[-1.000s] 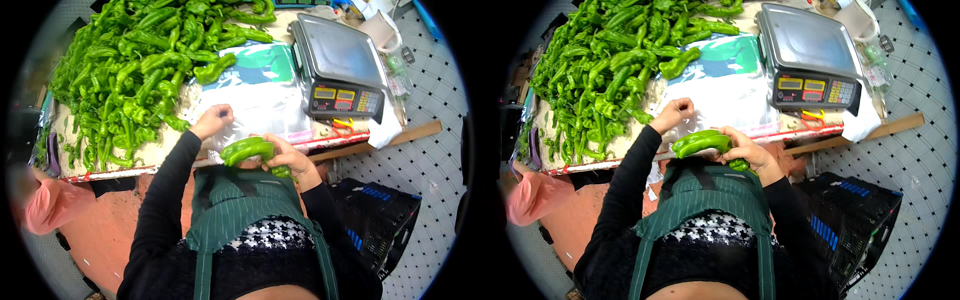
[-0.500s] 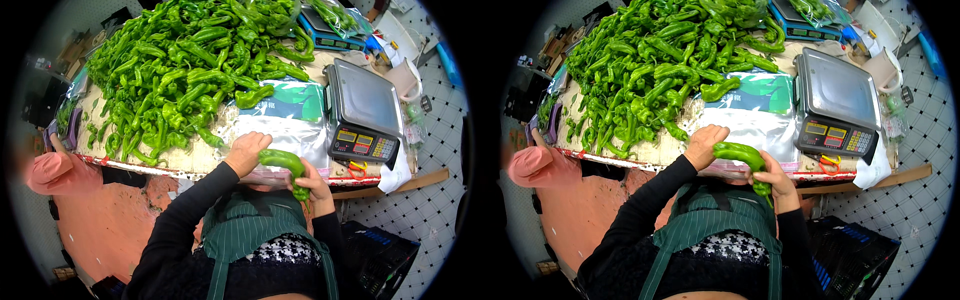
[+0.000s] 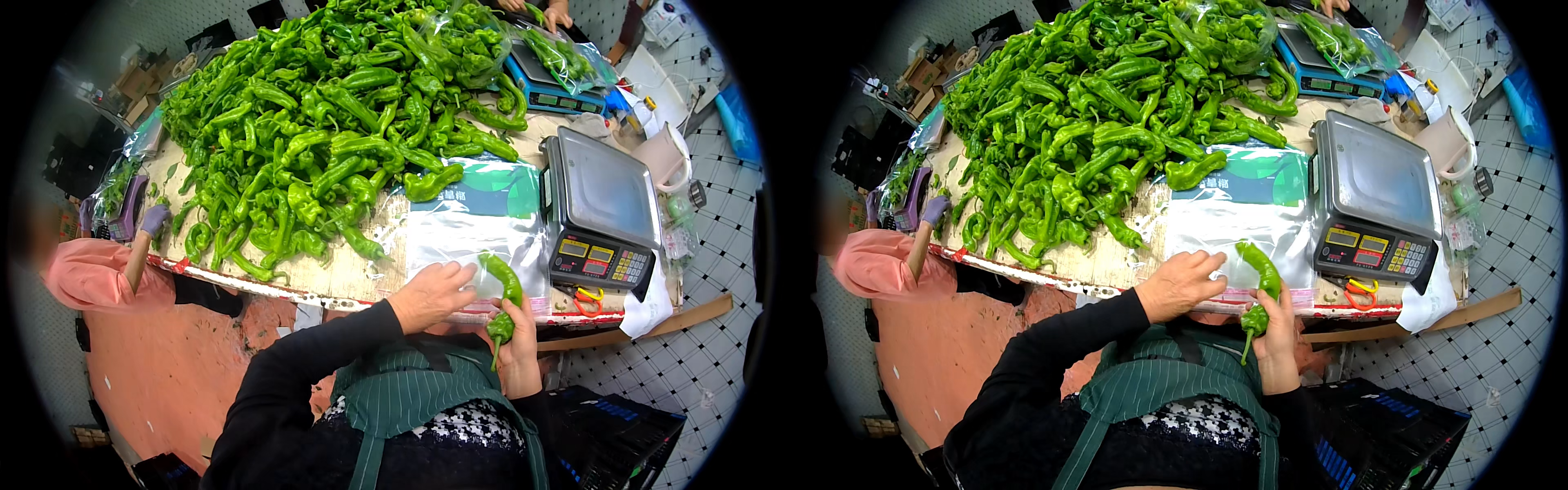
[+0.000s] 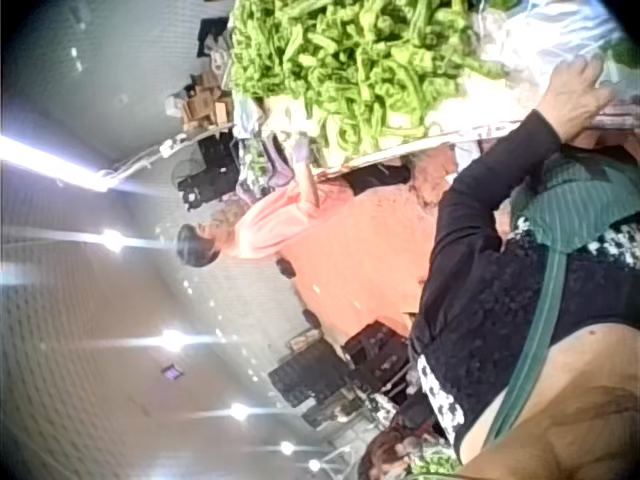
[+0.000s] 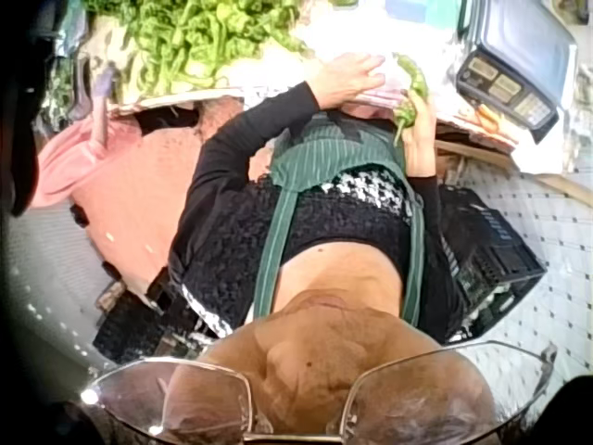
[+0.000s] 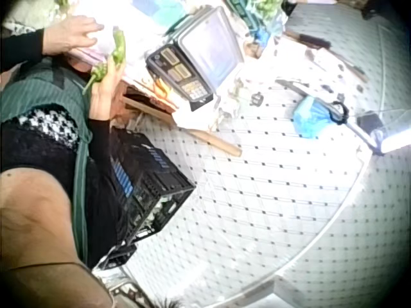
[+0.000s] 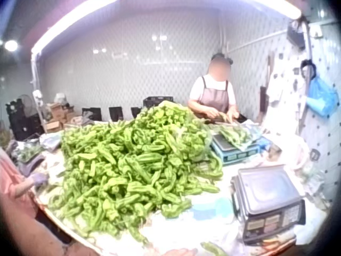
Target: The person sorts green peppers from a large pile on a table, selects individual peppers, and places them into clear plastic bags. The person then weighs the bags on a digital scale and sets them aside.
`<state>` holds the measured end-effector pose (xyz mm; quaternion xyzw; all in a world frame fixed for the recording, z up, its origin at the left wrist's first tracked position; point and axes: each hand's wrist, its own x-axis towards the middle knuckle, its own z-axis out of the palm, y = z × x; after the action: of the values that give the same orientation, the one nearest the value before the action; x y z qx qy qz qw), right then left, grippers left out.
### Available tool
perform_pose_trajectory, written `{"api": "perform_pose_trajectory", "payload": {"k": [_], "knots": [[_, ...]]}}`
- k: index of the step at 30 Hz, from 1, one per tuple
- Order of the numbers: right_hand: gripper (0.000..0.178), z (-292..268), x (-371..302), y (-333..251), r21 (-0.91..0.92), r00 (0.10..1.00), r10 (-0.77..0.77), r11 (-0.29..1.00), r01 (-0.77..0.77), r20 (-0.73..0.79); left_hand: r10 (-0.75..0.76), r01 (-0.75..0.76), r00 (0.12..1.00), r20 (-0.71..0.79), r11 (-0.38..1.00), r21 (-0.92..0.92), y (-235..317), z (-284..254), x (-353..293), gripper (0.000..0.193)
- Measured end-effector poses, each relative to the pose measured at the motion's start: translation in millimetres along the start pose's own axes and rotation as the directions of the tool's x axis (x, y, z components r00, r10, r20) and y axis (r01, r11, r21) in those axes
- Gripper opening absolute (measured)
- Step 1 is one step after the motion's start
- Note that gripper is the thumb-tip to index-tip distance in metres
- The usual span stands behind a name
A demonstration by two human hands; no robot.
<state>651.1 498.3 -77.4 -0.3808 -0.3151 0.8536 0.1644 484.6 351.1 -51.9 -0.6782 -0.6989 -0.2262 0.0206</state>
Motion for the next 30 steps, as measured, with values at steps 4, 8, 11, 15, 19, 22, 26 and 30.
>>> {"api": "perform_pose_trajectory", "payload": {"k": [4,8,11,15,19,22,26,30], "knots": [[0.066,4,6,3,-0.011,0.999,-0.025,1.000,0.025,0.043,-0.071,0.059,0.995,0.074,0.986,0.153,-1,6,12,0.024],[0.065,7,9,1,0.062,0.990,-0.063,0.997,0.056,0.124,-0.185,0.171,0.982,0.029,0.951,0.259,-13,37,9,0.025],[0.062,6,10,-4,0.047,0.980,-0.066,0.997,0.058,0.186,-0.255,0.257,0.966,-0.052,0.903,0.346,-22,45,15,0.037],[0.055,-3,5,1,-0.067,0.997,-0.026,0.997,0.031,0.075,-0.281,0.267,0.959,0.047,0.944,0.194,-31,13,24,0.055],[0.048,18,8,17,-0.036,0.995,-0.043,0.998,0.046,0.085,-0.185,0.187,0.982,-0.029,0.959,0.213,-17,6,26,0.070],[0.040,36,56,27,0.060,0.983,-0.183,0.981,0.182,0.001,-0.130,0.121,0.991,0.022,0.960,0.253,-3,-3,21,0.069],[0.038,34,95,20,0.330,0.998,-0.065,0.942,0.066,-0.014,-0.024,0.024,1.000,-0.002,0.944,0.330,2,3,17,0.065],[0.020,52,92,10,0.241,0.978,-0.190,0.957,0.164,0.088,-0.036,0.058,0.997,-0.072,0.942,0.330,5,7,8,0.062]]}}
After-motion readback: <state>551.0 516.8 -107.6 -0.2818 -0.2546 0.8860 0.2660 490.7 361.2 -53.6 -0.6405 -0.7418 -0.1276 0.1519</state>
